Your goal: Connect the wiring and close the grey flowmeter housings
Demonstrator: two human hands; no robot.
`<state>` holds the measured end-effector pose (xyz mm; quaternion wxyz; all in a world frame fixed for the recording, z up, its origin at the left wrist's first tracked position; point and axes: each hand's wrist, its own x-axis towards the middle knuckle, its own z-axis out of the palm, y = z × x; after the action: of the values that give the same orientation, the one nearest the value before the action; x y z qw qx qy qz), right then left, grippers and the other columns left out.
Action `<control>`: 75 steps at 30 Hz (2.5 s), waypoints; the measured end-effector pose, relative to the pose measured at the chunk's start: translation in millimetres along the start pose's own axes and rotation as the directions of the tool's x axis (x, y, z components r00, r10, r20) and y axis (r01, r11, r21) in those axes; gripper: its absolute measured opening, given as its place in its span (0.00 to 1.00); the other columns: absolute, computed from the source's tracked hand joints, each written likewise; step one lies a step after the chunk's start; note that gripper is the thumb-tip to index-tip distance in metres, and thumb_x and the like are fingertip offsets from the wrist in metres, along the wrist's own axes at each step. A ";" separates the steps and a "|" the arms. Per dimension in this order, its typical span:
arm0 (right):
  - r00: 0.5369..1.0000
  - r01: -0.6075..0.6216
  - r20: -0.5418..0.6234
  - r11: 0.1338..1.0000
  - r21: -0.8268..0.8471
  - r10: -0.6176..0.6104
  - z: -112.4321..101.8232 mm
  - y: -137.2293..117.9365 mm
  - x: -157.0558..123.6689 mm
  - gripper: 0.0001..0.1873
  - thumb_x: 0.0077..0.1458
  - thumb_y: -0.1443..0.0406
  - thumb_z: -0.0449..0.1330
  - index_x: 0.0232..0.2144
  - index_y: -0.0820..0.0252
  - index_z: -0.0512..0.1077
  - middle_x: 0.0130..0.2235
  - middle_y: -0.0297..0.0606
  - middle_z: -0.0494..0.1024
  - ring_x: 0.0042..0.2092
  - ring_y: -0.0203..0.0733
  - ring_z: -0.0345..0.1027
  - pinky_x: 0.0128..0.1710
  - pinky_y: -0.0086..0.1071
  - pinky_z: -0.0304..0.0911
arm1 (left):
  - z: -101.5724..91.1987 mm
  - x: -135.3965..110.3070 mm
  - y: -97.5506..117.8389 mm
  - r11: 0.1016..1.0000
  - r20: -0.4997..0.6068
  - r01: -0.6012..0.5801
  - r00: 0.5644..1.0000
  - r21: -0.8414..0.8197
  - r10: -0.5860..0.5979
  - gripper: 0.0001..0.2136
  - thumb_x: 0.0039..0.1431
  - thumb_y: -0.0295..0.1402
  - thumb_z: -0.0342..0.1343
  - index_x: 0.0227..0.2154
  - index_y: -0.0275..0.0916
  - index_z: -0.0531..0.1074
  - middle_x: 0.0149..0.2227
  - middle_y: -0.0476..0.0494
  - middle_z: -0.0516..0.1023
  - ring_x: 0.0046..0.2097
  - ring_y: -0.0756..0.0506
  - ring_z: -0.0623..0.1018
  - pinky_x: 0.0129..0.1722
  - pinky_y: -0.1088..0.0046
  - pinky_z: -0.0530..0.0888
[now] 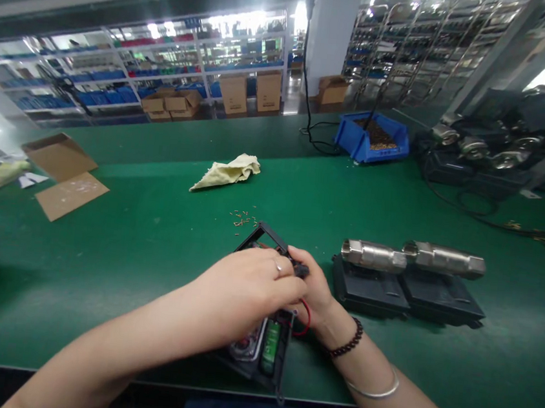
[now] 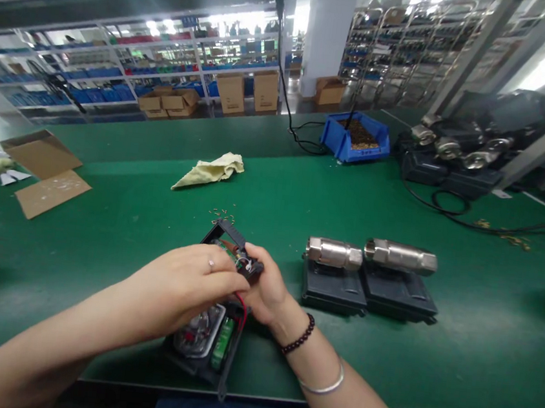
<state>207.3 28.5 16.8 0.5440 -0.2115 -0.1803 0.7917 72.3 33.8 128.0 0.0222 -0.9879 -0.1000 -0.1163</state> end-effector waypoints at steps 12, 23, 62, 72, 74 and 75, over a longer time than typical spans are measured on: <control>0.994 -0.031 -0.100 0.991 0.133 0.045 5.7 -1.5 0.4 0.15 0.50 0.58 0.55 0.33 0.63 0.75 0.27 0.37 0.79 0.27 0.40 0.70 0.35 0.35 0.66 | 6.9 -8.2 -9.5 0.557 0.100 0.420 0.852 -0.716 -0.514 0.17 0.49 0.16 0.52 0.10 0.38 0.66 0.32 0.47 0.82 0.35 0.48 0.80 0.37 0.72 0.76; 0.972 0.070 -0.232 0.987 0.145 -0.034 11.1 -1.6 3.1 0.11 0.51 0.62 0.54 0.27 0.60 0.74 0.26 0.34 0.79 0.26 0.37 0.70 0.30 0.30 0.65 | 24.9 -17.0 -15.7 0.896 -0.364 0.311 0.912 0.316 -0.188 0.09 0.60 0.32 0.55 0.27 0.38 0.77 0.51 0.36 0.77 0.58 0.33 0.70 0.59 0.45 0.62; 0.971 0.038 -0.238 0.996 0.080 -0.018 15.0 4.1 -0.6 0.10 0.40 0.59 0.59 0.23 0.61 0.74 0.22 0.36 0.77 0.34 0.45 0.74 0.41 0.39 0.69 | 63.0 -17.2 76.0 0.829 -0.123 0.373 0.927 0.418 -0.355 0.13 0.43 0.17 0.50 0.32 0.25 0.76 0.28 0.34 0.78 0.28 0.41 0.77 0.31 0.63 0.78; 0.957 0.139 -0.245 0.986 -0.088 -0.156 19.0 -0.5 -6.8 0.15 0.34 0.56 0.65 0.25 0.59 0.75 0.23 0.32 0.78 0.34 0.44 0.74 0.41 0.39 0.68 | 74.0 -28.9 74.9 0.857 -0.270 0.430 0.894 0.284 -0.359 0.18 0.50 0.14 0.42 0.39 0.24 0.75 0.37 0.33 0.81 0.39 0.41 0.82 0.39 0.67 0.80; 0.963 0.134 -0.219 0.984 -0.122 -0.158 17.9 -1.8 -9.0 0.16 0.34 0.55 0.65 0.26 0.59 0.76 0.24 0.32 0.78 0.34 0.45 0.73 0.41 0.40 0.68 | 69.2 -28.4 72.2 0.883 -0.251 0.416 0.898 0.220 -0.361 0.17 0.52 0.14 0.43 0.35 0.28 0.76 0.32 0.38 0.81 0.33 0.43 0.81 0.35 0.69 0.80; 0.965 0.135 -0.209 0.981 -0.136 -0.161 17.1 -2.1 -10.0 0.16 0.34 0.55 0.66 0.26 0.59 0.76 0.24 0.32 0.79 0.34 0.45 0.73 0.41 0.39 0.68 | 67.1 -27.8 70.4 0.893 -0.242 0.412 0.899 0.182 -0.365 0.16 0.52 0.14 0.44 0.33 0.30 0.76 0.29 0.40 0.81 0.31 0.44 0.80 0.33 0.69 0.79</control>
<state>203.1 19.0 33.7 0.6045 -0.3158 -0.1822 0.7083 75.2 -35.9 54.8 0.1219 -0.9215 -0.3061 -0.2054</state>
